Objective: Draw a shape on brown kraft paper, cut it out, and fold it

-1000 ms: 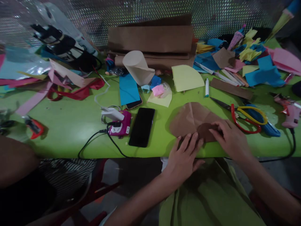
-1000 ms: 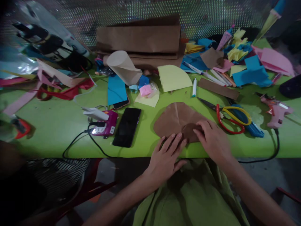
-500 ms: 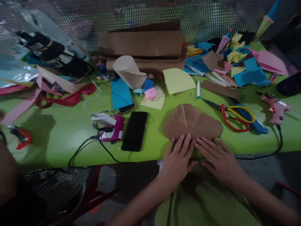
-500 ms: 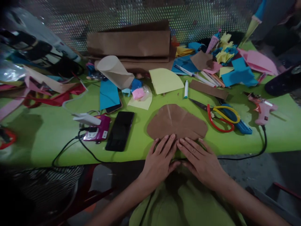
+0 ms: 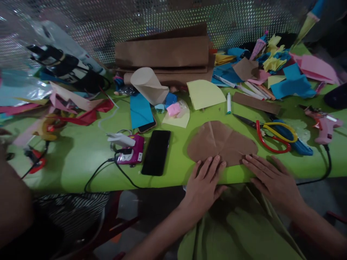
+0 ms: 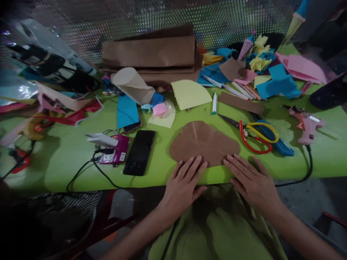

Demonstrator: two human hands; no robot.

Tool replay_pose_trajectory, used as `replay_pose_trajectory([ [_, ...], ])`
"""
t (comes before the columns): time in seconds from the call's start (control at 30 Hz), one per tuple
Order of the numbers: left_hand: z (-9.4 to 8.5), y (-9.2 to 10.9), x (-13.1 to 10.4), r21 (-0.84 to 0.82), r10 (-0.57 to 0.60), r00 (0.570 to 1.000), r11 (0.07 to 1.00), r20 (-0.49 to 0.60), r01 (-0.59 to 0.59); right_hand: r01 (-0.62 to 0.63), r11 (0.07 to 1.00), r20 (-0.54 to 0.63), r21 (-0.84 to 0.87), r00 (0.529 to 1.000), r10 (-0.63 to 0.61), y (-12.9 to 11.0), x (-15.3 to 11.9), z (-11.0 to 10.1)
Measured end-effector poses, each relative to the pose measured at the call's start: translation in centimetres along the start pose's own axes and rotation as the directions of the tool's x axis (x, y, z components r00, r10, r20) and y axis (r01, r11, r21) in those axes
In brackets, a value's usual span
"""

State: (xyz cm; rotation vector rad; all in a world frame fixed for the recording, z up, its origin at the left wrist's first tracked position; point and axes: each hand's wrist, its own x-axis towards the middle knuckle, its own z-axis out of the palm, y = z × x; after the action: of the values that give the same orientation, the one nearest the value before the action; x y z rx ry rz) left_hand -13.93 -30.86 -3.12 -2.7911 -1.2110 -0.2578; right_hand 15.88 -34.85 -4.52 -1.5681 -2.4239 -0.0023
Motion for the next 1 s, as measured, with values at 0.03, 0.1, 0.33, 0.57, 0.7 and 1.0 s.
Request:
replay_pose_trajectory([
  [0.03, -0.1, 0.0, 0.0, -0.009, 0.0, 1.0, 1.0, 0.004, 0.0, 0.001, 1.0, -0.005, -0.001, 1.0, -0.001, 0.1, -0.1, 0.0],
  [0.1, -0.2, -0.2, 0.0, -0.031, -0.001, 1.0, 1.0, 0.012, 0.001, 0.007, 1.0, -0.012, 0.003, 1.0, -0.007, 0.2, -0.1, 0.0],
  [0.33, -0.7, -0.6, 0.0, -0.088, 0.0, 0.999, 0.996, 0.047, 0.004, 0.011, 0.999, -0.057, 0.036, 0.998, -0.009, 0.2, 0.0, 0.0],
  [0.57, -0.7, -1.1, -0.4, -0.134, 0.019, 0.997, 0.991, 0.076, -0.008, 0.051, 0.998, -0.125, 0.036, 0.991, -0.046, 0.5, -0.2, 0.4],
  [0.7, -0.6, -1.3, -0.7, -0.133, -0.005, 0.999, 0.991, 0.045, 0.011, 0.072, 0.995, -0.189, 0.068, 0.98, -0.058, 0.4, -0.5, 0.8],
  [1.0, -3.0, 0.4, -2.3, -0.517, -0.273, 0.959, 0.833, -0.072, 0.198, 0.113, 0.988, -0.335, 0.108, 0.939, -0.071, -0.6, -0.5, 1.9],
])
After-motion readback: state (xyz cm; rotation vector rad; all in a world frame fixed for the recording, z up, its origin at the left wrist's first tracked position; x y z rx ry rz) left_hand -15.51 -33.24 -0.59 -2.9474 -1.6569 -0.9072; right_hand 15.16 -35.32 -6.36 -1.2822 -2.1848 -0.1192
